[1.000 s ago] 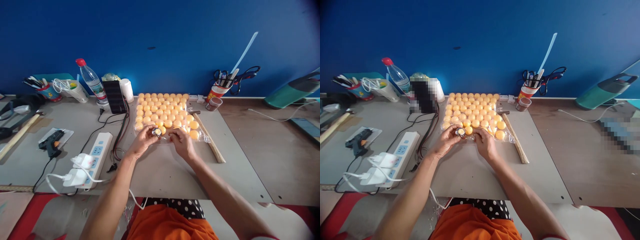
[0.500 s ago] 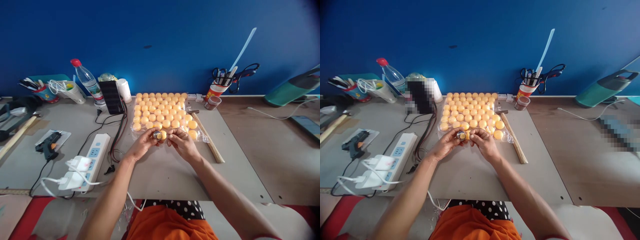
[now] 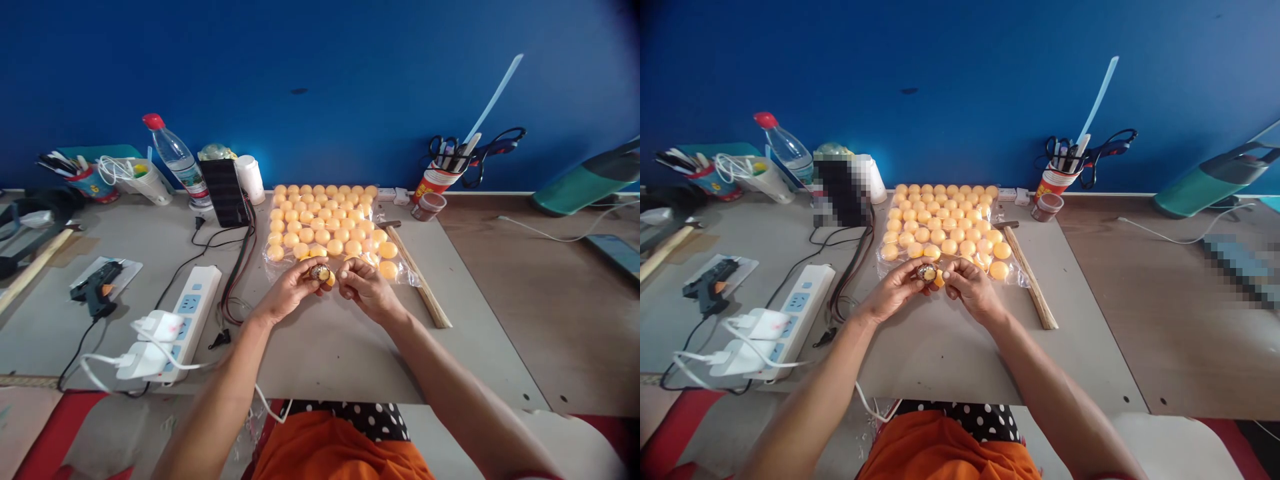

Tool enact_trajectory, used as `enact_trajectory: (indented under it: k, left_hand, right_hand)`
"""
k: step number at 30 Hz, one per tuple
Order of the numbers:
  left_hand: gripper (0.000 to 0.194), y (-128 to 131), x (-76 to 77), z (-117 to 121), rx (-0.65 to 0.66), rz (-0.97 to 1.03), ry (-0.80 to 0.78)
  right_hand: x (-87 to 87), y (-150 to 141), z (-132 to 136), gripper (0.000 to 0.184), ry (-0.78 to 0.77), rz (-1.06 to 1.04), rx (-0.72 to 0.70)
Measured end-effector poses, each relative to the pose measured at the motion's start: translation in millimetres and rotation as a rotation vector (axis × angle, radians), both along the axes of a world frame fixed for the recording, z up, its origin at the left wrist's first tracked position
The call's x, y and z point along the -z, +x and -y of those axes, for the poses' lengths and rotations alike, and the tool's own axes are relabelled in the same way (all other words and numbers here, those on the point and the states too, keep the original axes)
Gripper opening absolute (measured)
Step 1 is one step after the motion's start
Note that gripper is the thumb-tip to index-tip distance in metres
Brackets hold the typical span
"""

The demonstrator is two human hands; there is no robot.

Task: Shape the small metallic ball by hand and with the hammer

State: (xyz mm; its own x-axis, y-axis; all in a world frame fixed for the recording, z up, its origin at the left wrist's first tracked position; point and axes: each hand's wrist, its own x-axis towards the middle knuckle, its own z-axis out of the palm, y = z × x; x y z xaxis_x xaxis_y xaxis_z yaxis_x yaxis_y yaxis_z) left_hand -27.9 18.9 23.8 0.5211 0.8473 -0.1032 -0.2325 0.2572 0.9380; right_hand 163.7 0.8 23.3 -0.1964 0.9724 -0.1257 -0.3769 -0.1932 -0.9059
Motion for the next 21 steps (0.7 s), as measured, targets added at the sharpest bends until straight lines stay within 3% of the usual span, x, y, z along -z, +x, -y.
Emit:
enact_trajectory:
  k: [8,21]
  left_hand:
    - [0.040,0.8,-2.2,2.3,-0.080,0.067,-0.032]
    - [0.039,-0.8,-1.7,4.7,-0.028,0.049,-0.053]
  right_hand:
    - [0.8,1.9,-0.1,0.038,-0.007,0.031,-0.002]
    - [0.2,2.2,2.3,0.034,0.010,0.005,-0.031]
